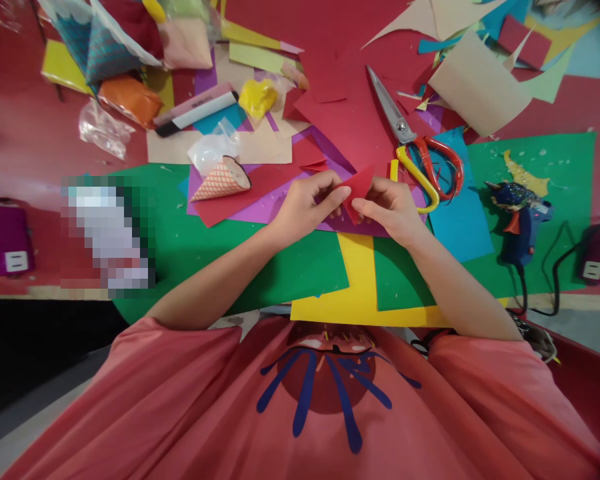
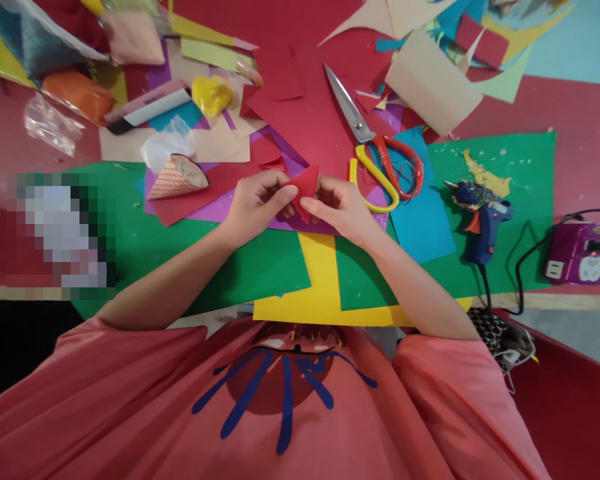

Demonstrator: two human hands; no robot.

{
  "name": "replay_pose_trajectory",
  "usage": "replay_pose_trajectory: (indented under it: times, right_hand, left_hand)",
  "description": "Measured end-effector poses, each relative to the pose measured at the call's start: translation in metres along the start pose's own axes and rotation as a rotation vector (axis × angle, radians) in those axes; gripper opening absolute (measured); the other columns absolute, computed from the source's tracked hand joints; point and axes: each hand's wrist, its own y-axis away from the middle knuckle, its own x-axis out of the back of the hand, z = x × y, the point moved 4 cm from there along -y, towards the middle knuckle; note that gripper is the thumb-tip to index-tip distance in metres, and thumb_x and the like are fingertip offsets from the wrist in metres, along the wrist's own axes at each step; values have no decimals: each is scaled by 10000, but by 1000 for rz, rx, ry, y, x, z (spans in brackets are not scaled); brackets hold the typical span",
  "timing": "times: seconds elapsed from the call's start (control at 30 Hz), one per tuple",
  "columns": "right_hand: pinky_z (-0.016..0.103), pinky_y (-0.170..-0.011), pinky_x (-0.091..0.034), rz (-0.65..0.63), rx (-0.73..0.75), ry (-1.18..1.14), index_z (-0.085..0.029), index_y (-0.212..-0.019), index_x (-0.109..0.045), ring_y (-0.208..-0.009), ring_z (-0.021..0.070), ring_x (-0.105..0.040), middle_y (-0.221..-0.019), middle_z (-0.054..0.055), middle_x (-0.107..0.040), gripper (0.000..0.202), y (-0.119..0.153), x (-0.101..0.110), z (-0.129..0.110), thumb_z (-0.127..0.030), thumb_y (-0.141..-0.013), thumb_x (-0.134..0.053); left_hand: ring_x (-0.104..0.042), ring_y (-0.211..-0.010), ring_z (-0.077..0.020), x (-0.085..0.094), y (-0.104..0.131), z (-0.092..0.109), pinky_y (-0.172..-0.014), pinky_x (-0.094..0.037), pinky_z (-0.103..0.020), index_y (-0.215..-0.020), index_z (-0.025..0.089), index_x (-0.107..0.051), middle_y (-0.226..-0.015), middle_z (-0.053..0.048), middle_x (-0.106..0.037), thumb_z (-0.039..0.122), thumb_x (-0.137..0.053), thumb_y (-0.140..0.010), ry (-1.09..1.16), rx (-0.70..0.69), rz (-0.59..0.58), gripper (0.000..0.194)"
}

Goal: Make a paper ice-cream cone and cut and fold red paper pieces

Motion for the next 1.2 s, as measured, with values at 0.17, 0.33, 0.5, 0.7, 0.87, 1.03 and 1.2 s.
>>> replay_pose_trajectory:
  times: [0.17, 0.33, 0.5, 0.7, 0.87, 1.03, 1.2]
  right_hand:
    - [224, -510, -372, 32, 15, 23, -180, -701, -572, -548, 71, -485, -609, -42, -560, 365, -1, 0, 1, -506, -739, -731]
    - [237, -492, -353, 54, -27, 43, -200, -668, -547, -525, 81, -474, -578, -45, -543, 372, -1, 2, 4, -520, -747, -720]
    - [237, -483, -337, 110, -37, 74, -204, -625, -486, -518, 77, -443, -557, -50, -493, 435, -1, 5, 3, -564, -751, -695]
    - [244, -505, -349, 94, -49, 83, -212, -628, -472, -545, 91, -441, -579, -44, -483, 416, -1, 5, 4, -543, -769, -683]
    - [254, -526, -347, 56, -72, 130, -217, -640, -476, -575, 102, -427, -615, -29, -467, 400, 1, 3, 3, -536, -789, -665]
    - [241, -504, -308, 19, 18, 253, -207, -663, -496, -555, 90, -377, -615, -40, -440, 386, 2, 1, 1, -529, -798, -661]
    - [263, -583, -446, 147, 77, 255, -249, -892, -577, -589, 107, -533, -751, -21, -581, 243, 6, 14, -20, -491, -872, -587]
  left_hand:
    - [-550, -501, -70, 1, 0, -3, -471, -429, -188, -677, 184, -496, -556, 32, -548, 584, -538, -854, 7, 2, 3, 439]
    - [-513, -490, -50, 3, 1, -3, -466, -404, -175, -677, 182, -501, -554, 44, -537, 474, -570, -869, 20, -22, 30, 357]
    - [-522, -504, -45, 3, 0, -3, -480, -410, -172, -695, 176, -507, -576, 40, -554, 455, -581, -865, 24, 1, 3, 335]
    - [-503, -498, -52, 2, 0, -3, -474, -391, -189, -693, 181, -500, -571, 38, -543, 480, -570, -863, 26, 24, -14, 352]
    - [-497, -517, -69, 3, 1, -1, -481, -371, -214, -666, 187, -480, -565, 37, -526, 492, -570, -858, -53, 1, -7, 372]
    - [-473, -472, -63, 1, 0, 2, -438, -347, -214, -614, 191, -438, -532, 42, -473, 587, -551, -841, -24, 5, -29, 470]
    - [-494, -409, -54, 2, -1, -2, -391, -377, -186, -628, 197, -440, -504, 54, -499, 641, -589, -789, 137, 89, 44, 495]
